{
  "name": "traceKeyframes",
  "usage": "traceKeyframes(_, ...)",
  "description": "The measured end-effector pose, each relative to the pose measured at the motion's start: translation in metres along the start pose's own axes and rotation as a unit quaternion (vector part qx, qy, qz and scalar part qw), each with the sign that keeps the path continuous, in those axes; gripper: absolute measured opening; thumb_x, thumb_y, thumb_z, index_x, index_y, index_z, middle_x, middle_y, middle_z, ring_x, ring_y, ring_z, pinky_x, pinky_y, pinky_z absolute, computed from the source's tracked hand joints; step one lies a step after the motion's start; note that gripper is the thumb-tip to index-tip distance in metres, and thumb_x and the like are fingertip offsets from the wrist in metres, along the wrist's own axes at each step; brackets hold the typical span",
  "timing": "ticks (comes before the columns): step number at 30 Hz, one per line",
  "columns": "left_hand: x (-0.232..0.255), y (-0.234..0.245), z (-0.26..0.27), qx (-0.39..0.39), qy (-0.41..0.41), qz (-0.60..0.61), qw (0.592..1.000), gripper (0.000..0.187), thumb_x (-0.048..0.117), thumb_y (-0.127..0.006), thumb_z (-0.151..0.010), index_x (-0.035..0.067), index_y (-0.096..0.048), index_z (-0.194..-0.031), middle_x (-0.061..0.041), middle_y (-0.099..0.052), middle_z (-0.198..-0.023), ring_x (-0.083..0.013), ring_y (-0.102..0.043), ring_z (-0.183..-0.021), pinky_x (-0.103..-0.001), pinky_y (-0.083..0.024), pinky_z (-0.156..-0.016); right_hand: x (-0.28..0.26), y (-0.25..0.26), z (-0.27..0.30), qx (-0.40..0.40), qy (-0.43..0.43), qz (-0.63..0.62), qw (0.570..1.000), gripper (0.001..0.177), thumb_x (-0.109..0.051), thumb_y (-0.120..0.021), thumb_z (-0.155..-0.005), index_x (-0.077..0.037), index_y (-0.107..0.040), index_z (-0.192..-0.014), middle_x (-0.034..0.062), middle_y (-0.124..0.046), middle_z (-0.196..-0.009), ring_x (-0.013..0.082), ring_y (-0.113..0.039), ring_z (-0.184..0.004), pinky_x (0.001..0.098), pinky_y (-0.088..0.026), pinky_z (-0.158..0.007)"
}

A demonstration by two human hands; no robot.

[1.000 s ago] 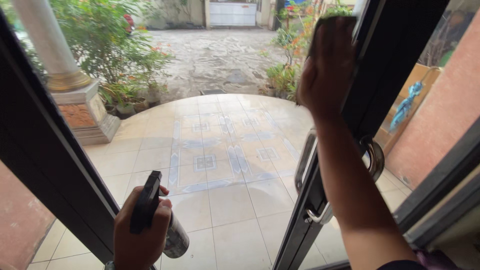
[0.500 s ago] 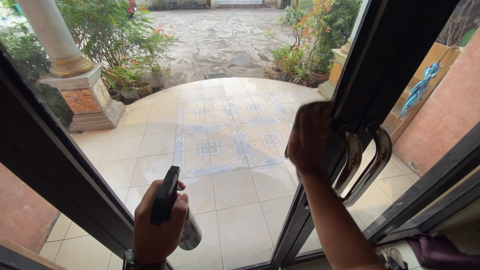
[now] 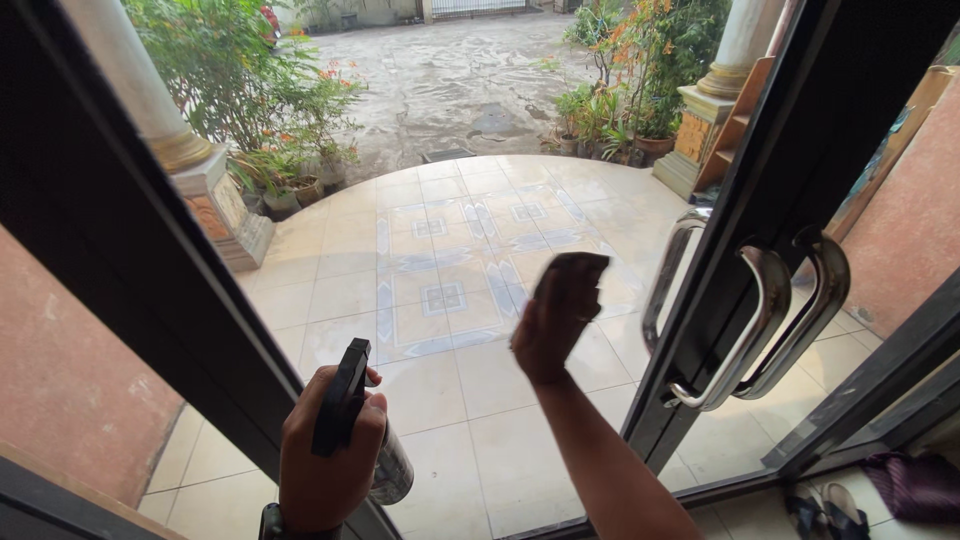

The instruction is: The person cleans a glass door by spraying it with a spray bottle and wiping the surface with a cloth.

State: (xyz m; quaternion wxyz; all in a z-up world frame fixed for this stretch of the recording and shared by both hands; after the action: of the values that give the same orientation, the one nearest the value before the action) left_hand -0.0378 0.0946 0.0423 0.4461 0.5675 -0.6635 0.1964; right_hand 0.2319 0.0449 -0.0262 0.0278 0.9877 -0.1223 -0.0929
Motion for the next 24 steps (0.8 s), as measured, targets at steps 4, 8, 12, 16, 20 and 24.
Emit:
traceKeyframes(4, 0.001, 0.03, -0.006, 0.003, -0.014, -0.021, 1.0, 0.018, 0.01, -0.059, -0.074, 0.006, -0.061, -0.092, -0.004, -0.06, -0.06, -0.0088, -0.058, -0.051, -0.026, -0.047, -0.048, -0.094, -0.037, -0.012, -0.252, -0.002, 0.001, 0.968, 0.052, -0.015, -0.045, -0.087, -0.004, -0.039, -0.138, 0.0227, -0.036, -0.141, 0.04, -0.033, -0.131, 0.0521, -0.028, -0.101)
traceKeyframes(8, 0.001, 0.054, -0.014, 0.008, -0.047, -0.05, 0.998, 0.018, 0.012, -0.059, -0.075, 0.006, -0.06, -0.092, -0.004, -0.06, -0.062, -0.0109, -0.061, -0.054, -0.026, -0.048, -0.049, -0.172, -0.048, 0.0, -0.35, 0.097, -0.119, 0.924, 0.049, -0.01, -0.051, -0.083, -0.014, -0.051, -0.131, 0.0134, -0.052, -0.122, 0.0281, -0.049, -0.112, 0.0449, -0.039, -0.087)
traceKeyframes(12, -0.007, 0.065, -0.024, -0.011, -0.041, -0.044, 0.998, 0.019, 0.012, -0.058, -0.075, 0.006, -0.06, -0.093, -0.003, -0.061, -0.063, -0.01, -0.062, -0.053, -0.026, -0.049, -0.047, -0.175, -0.037, 0.004, -0.174, 0.305, -0.065, 0.934, 0.047, -0.008, -0.05, -0.087, -0.016, -0.051, -0.133, 0.0049, -0.055, -0.127, 0.0199, -0.054, -0.112, 0.0393, -0.042, -0.084)
traceKeyframes(16, -0.019, 0.07, -0.029, -0.031, -0.008, -0.01, 0.999, 0.019, 0.01, -0.058, -0.075, 0.006, -0.06, -0.093, -0.004, -0.061, -0.057, -0.0086, -0.059, -0.048, -0.026, -0.048, -0.045, -0.042, -0.03, -0.025, -0.224, 0.146, 0.194, 0.944, 0.051, -0.01, -0.05, -0.073, 0.005, -0.047, -0.121, 0.0259, -0.047, -0.123, 0.038, -0.053, -0.107, 0.0469, -0.043, -0.075)
traceKeyframes(20, -0.031, 0.077, -0.033, -0.045, 0.031, -0.003, 0.998, 0.018, 0.008, -0.058, -0.075, 0.006, -0.061, -0.092, -0.004, -0.06, -0.054, -0.008, -0.056, -0.045, -0.025, -0.045, -0.043, 0.076, 0.029, -0.064, -0.024, -0.043, 0.052, 0.997, 0.059, -0.018, -0.034, -0.09, 0.006, -0.026, -0.144, 0.0304, -0.026, -0.148, 0.0445, -0.023, -0.14, 0.0518, -0.016, -0.116)
traceKeyframes(24, -0.037, 0.088, -0.034, -0.044, 0.019, 0.032, 0.998, 0.018, 0.009, -0.057, -0.075, 0.005, -0.06, -0.092, -0.003, -0.058, -0.055, -0.0064, -0.055, -0.045, -0.023, -0.044, -0.041, 0.095, 0.025, -0.086, 0.108, -0.136, 0.084, 0.981, 0.059, -0.033, -0.021, -0.104, 0.004, -0.02, -0.15, 0.0289, -0.016, -0.155, 0.0437, -0.012, -0.146, 0.0512, -0.008, -0.121)
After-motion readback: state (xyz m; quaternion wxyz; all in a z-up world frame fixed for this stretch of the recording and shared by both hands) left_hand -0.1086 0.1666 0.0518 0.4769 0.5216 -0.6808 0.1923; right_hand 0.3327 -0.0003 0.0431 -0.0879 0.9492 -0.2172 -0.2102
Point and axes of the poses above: each hand's wrist, its own z-axis away from the middle knuckle, its own y-axis out of the back of the hand, x = y × z, the point moved 7 cm from there along -z, towards the middle knuckle
